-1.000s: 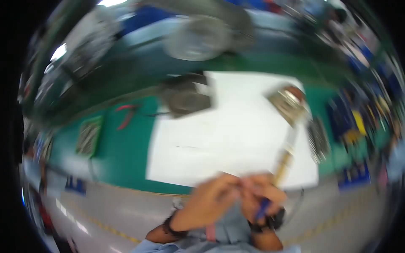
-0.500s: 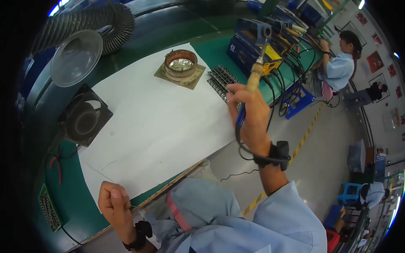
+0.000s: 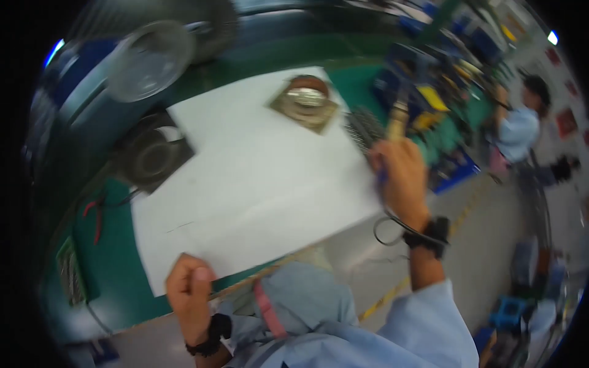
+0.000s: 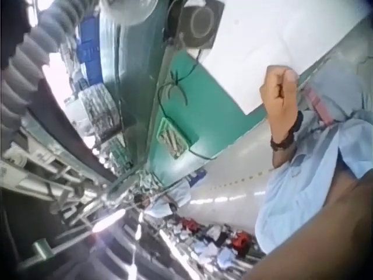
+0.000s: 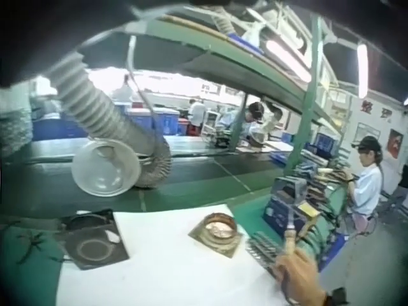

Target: Soldering components or wires onto a terminal block at a factory workbench.

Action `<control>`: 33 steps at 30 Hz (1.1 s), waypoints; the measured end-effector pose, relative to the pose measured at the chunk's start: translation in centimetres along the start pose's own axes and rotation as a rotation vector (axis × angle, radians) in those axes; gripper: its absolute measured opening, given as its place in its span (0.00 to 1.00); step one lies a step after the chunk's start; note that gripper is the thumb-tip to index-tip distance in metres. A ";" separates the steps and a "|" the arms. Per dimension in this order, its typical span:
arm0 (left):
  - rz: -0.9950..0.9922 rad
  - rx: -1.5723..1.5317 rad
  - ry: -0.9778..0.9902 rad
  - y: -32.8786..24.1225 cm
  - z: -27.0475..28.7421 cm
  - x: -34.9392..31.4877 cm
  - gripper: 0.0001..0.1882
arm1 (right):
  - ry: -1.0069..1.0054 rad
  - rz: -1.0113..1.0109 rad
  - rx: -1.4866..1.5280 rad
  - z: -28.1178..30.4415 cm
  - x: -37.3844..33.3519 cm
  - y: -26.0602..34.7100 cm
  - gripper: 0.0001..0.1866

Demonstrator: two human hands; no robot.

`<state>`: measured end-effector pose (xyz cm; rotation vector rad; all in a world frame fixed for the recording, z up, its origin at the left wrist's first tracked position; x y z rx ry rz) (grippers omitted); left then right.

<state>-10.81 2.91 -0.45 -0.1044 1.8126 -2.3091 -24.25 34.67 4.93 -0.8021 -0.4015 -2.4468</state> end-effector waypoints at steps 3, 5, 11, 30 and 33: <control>-0.110 -0.018 0.118 -0.4 -1.1 0.9 0.06 | 0.010 -0.121 0.235 -0.8 -0.8 -1.7 0.16; -0.113 -0.026 0.220 -1.1 -2.1 1.0 0.08 | -0.034 -0.090 0.043 1.6 -1.6 -1.9 0.16; -0.142 -0.142 0.229 -2.2 -1.4 0.1 0.09 | -0.200 -0.339 0.339 0.4 -3.2 -7.0 0.10; -0.115 -0.282 -0.421 0.5 5.1 -2.5 0.05 | 0.043 0.150 0.619 -2.2 -2.3 14.3 0.20; -0.119 -0.358 -0.387 1.0 4.3 -1.7 0.06 | 0.019 0.066 0.567 -2.0 -3.2 13.1 0.24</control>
Point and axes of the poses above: each hand's wrist, its own x-axis towards the middle knuckle, its own z-axis out of the back of the hand, y = z × x, the point moved 8 cm from there along x, towards the middle knuckle, and after that the axes turned 7 degrees about x, right-handed, at the moved point
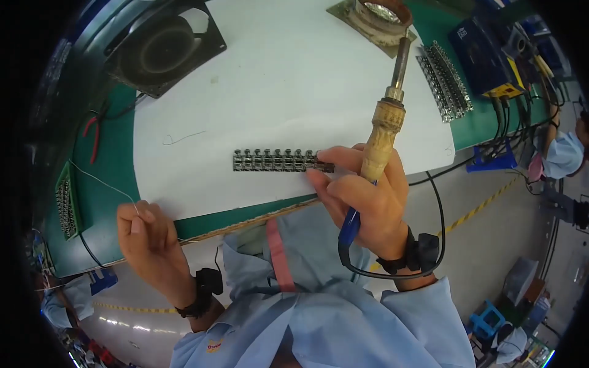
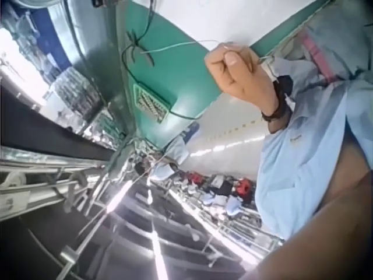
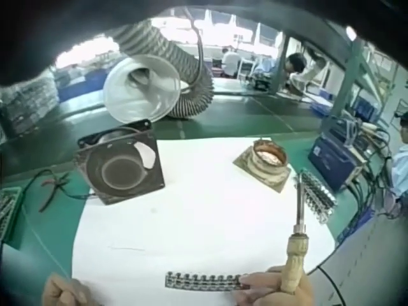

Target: Soldering components or wires onto a terminal block at a factory workbench.

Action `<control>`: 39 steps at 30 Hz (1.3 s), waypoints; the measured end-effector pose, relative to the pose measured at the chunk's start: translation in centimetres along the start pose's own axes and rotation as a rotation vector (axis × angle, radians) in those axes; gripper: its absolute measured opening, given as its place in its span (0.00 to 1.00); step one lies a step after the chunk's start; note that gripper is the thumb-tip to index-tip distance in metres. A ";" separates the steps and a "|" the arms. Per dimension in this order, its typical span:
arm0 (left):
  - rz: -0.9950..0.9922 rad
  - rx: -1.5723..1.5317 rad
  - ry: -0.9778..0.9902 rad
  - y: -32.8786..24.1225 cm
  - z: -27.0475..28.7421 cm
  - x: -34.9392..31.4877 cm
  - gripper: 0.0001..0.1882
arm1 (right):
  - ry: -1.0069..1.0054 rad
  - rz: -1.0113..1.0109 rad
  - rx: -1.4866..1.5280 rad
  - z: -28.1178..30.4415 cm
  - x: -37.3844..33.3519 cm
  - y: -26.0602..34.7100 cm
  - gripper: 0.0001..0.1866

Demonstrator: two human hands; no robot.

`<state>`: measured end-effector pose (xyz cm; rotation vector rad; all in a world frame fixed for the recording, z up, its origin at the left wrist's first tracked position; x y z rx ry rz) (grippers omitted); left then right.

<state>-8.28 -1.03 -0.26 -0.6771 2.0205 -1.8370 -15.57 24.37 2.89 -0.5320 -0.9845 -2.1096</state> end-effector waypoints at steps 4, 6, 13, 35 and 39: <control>0.021 0.052 0.004 0.5 -0.5 0.3 0.07 | 0.010 -0.078 0.034 -0.5 -1.3 -0.3 0.26; 0.025 0.097 0.004 0.6 -0.5 0.3 0.07 | 0.013 -0.080 0.083 -1.2 -1.2 -0.5 0.26; -0.041 0.230 0.004 -0.2 1.2 -0.3 0.01 | -0.095 -1.089 1.064 -5.0 -3.2 -6.4 0.20; 0.102 0.317 0.504 -4.5 -7.8 -0.1 0.02 | 0.017 0.018 0.411 1.4 4.2 3.7 0.20; 0.182 0.290 0.705 -4.5 -10.4 -0.6 0.04 | 0.139 0.067 0.234 0.2 4.8 3.6 0.18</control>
Point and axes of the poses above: each hand's wrist, its own x-axis towards the middle knuckle, its own z-axis out of the back of the hand, y = z × x, the point moved 8 cm from there along x, towards the middle knuckle, and after that the axes turned 7 degrees about x, right-handed, at the moved point
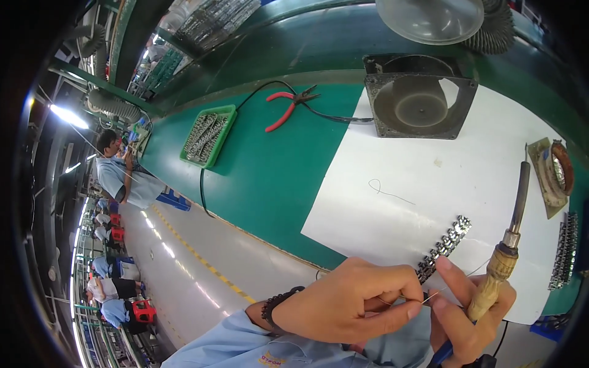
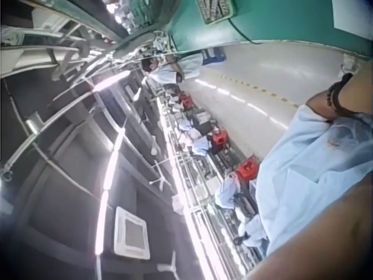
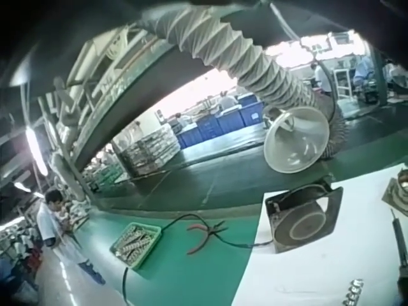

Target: Soldering components or wires onto a terminal block at a factory workbench.

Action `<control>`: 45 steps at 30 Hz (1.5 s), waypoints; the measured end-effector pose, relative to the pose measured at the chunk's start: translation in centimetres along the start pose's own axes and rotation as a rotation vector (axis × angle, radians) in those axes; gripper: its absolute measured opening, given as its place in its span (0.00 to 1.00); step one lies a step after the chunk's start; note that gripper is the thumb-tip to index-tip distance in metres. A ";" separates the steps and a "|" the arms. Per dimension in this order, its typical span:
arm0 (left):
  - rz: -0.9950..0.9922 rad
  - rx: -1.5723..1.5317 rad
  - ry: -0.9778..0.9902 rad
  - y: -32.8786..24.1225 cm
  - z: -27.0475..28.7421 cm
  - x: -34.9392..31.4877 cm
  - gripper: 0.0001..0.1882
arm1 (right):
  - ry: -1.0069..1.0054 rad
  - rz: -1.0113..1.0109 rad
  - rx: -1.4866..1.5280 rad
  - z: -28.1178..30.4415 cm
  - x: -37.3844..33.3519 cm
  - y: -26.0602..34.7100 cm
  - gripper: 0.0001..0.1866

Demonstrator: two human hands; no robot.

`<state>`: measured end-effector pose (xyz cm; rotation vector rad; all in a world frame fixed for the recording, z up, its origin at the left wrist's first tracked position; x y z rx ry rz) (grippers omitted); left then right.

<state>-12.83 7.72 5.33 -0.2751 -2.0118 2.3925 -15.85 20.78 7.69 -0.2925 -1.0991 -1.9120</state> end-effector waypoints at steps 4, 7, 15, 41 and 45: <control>-0.015 0.036 0.015 0.5 -0.3 0.3 0.02 | -0.009 0.014 -0.121 0.3 0.1 -0.4 0.14; -0.050 0.082 -0.079 0.3 0.4 0.3 0.02 | 0.023 0.050 -0.155 0.0 0.0 -0.7 0.13; -0.121 0.105 -0.165 0.9 0.6 0.3 0.02 | -0.060 0.076 -0.210 1.6 -0.3 -1.5 0.17; -0.223 0.308 -0.964 3.1 6.7 -4.4 0.06 | -0.006 -0.107 0.098 -1.6 -0.5 -4.7 0.33; -0.239 0.308 -1.000 2.4 6.0 -3.9 0.07 | 0.066 -0.060 0.056 -2.1 0.1 -4.3 0.32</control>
Point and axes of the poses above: each hand's wrist, its own x-axis towards the middle knuckle, its own z-axis out of the back of the hand, y = z × x, the point moved 8 cm from there along x, towards the middle knuckle, and after that the axes turned 7 degrees about x, right-handed, at the moved point
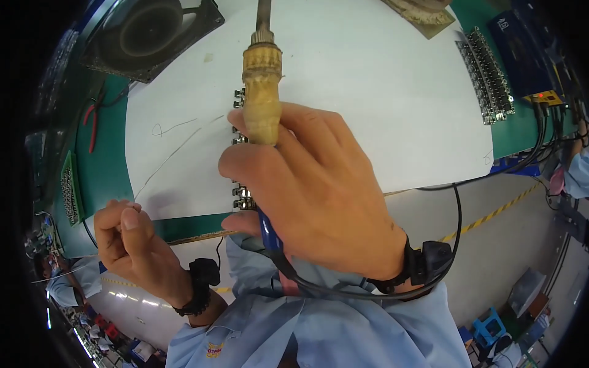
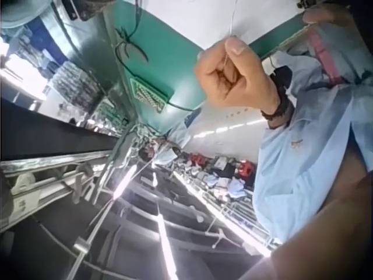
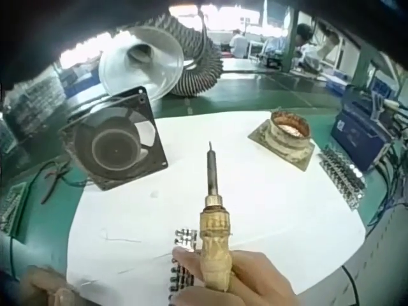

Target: Soldering components or wires onto a terminal block at a factory workbench.

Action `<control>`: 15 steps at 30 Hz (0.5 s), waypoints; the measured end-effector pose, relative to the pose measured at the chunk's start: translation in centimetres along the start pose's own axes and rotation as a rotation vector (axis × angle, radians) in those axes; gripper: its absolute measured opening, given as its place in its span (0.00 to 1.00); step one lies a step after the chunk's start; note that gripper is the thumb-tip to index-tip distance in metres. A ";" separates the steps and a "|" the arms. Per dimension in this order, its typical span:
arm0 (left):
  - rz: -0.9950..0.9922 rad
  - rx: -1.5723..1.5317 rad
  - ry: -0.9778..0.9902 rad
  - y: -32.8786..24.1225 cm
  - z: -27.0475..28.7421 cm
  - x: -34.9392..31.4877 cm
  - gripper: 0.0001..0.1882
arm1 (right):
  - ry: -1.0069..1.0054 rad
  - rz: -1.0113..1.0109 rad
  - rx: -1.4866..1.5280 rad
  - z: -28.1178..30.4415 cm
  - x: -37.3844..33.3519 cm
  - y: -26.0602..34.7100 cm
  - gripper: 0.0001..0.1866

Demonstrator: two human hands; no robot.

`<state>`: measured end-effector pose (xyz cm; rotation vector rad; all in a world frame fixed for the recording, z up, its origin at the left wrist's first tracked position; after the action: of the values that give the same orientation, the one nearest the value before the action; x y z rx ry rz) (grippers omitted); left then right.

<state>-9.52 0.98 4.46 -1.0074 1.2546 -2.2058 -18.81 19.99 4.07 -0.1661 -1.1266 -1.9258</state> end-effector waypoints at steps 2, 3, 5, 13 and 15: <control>0.036 -0.011 -0.005 0.0 -0.4 0.0 0.08 | -0.116 -0.016 0.076 1.6 -0.3 -0.6 0.26; 0.039 -0.009 -0.001 0.1 -0.6 0.0 0.08 | -0.174 -0.024 0.114 2.4 -0.6 -1.0 0.24; -0.013 -0.043 0.027 -0.1 -1.1 0.2 0.09 | -0.298 -0.043 0.187 4.1 -1.3 -1.5 0.20; 0.037 -0.231 0.045 -0.3 -3.0 0.7 0.10 | -0.371 -0.132 0.051 5.7 -0.3 -1.0 0.17; 0.090 -0.282 0.037 0.0 -3.4 1.4 0.10 | -0.330 -0.003 0.058 5.3 0.1 -1.2 0.15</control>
<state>-13.02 2.03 3.85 -0.9935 1.6291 -2.0258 -21.30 24.14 6.43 -0.4641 -1.3958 -1.9101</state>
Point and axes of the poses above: each hand's wrist, its own x-axis towards the middle knuckle, its own z-axis out of the back of the hand, y = z × x, the point moved 8 cm from there along x, towards the middle knuckle, and after that the axes turned 7 degrees about x, right-handed, at the moved point
